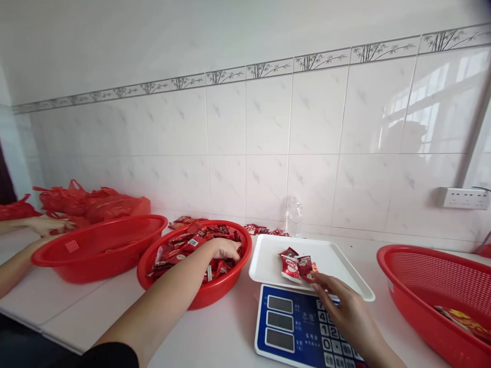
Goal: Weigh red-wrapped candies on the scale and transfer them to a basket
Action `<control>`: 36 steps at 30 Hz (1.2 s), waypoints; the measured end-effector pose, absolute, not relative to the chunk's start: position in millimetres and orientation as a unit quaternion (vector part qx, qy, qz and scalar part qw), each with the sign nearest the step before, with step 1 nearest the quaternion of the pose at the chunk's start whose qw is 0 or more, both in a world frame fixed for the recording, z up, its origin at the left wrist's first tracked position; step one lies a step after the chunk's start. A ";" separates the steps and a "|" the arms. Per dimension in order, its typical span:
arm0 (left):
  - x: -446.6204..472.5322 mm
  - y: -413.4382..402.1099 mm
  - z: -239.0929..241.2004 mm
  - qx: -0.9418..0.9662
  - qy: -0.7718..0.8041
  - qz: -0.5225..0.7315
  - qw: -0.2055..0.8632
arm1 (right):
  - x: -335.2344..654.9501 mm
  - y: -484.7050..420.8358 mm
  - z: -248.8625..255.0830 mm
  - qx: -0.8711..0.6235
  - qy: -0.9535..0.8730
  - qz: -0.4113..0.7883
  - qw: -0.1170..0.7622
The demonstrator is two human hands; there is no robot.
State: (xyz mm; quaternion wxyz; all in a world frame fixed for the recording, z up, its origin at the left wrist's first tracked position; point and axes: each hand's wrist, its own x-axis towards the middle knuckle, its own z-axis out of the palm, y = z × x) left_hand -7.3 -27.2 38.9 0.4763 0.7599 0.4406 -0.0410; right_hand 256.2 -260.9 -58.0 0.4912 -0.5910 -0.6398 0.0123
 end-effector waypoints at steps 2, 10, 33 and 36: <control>-6.7 -27.6 37.5 0.755 0.447 -0.036 0.478 | 256.9 -259.7 -59.7 -0.589 -0.643 0.013 0.490; -5.6 -25.1 35.6 0.763 0.485 0.024 0.426 | 259.0 -258.6 -61.9 -0.596 -0.641 -0.009 0.484; 0.3 -17.8 18.2 0.867 0.472 -0.070 0.139 | 258.8 -258.4 -63.7 -0.598 -0.632 -0.021 0.492; 2.4 -16.6 14.8 0.866 0.477 -0.073 0.134 | 258.6 -258.2 -64.6 -0.595 -0.634 -0.030 0.494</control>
